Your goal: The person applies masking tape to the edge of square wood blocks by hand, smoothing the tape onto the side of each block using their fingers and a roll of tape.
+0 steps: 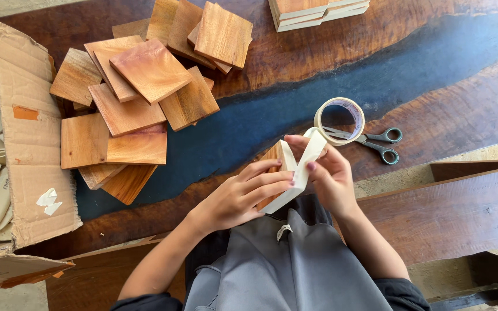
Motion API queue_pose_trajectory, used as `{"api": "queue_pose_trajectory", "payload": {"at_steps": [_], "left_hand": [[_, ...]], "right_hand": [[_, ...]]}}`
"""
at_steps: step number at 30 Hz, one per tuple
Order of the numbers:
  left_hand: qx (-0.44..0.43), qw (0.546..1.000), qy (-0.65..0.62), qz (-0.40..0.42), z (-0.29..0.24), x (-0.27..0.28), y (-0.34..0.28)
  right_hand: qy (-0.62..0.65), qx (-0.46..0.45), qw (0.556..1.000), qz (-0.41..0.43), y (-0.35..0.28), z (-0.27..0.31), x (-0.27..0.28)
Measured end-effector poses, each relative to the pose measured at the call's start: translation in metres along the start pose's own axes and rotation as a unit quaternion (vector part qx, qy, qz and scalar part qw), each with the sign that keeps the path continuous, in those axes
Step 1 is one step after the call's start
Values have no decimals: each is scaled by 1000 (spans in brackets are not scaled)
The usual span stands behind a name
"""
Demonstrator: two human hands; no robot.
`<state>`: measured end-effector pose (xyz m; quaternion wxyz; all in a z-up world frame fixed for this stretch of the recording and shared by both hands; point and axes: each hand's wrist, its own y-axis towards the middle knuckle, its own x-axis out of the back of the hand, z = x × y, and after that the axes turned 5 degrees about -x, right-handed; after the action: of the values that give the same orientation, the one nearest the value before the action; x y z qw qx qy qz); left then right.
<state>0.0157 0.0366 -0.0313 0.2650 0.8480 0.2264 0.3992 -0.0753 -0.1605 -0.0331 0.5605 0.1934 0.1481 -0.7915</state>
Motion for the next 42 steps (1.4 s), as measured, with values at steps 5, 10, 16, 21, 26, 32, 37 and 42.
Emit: {"api": "queue_pose_trajectory", "payload": {"at_steps": [5,10,16,21,26,32,37,42], "left_hand": [[34,992,-85,-90,-16,-2,-10],[228,950,-136,-167,-20,-4,2],[279,927,-139,-210,-22,-34,5],[302,936,-102,-152,-20,-3,6],[317,948,41,-7,-17,59,15],[355,924,0,144,-16,106,30],[383,907,-17,173,-12,113,27],[398,897,-5,192,-16,115,19]], "right_hand": [[-79,71,993,57,-6,-3,-8],[-115,85,987,70,-16,-4,-21],[-190,131,969,85,-18,2,-18],[-230,159,953,116,-11,18,-7],[-326,147,910,211,-8,31,5],[-351,-31,841,410,-14,59,-23],[-391,-41,860,324,1,79,17],[-218,-100,860,450,7,84,17]]}}
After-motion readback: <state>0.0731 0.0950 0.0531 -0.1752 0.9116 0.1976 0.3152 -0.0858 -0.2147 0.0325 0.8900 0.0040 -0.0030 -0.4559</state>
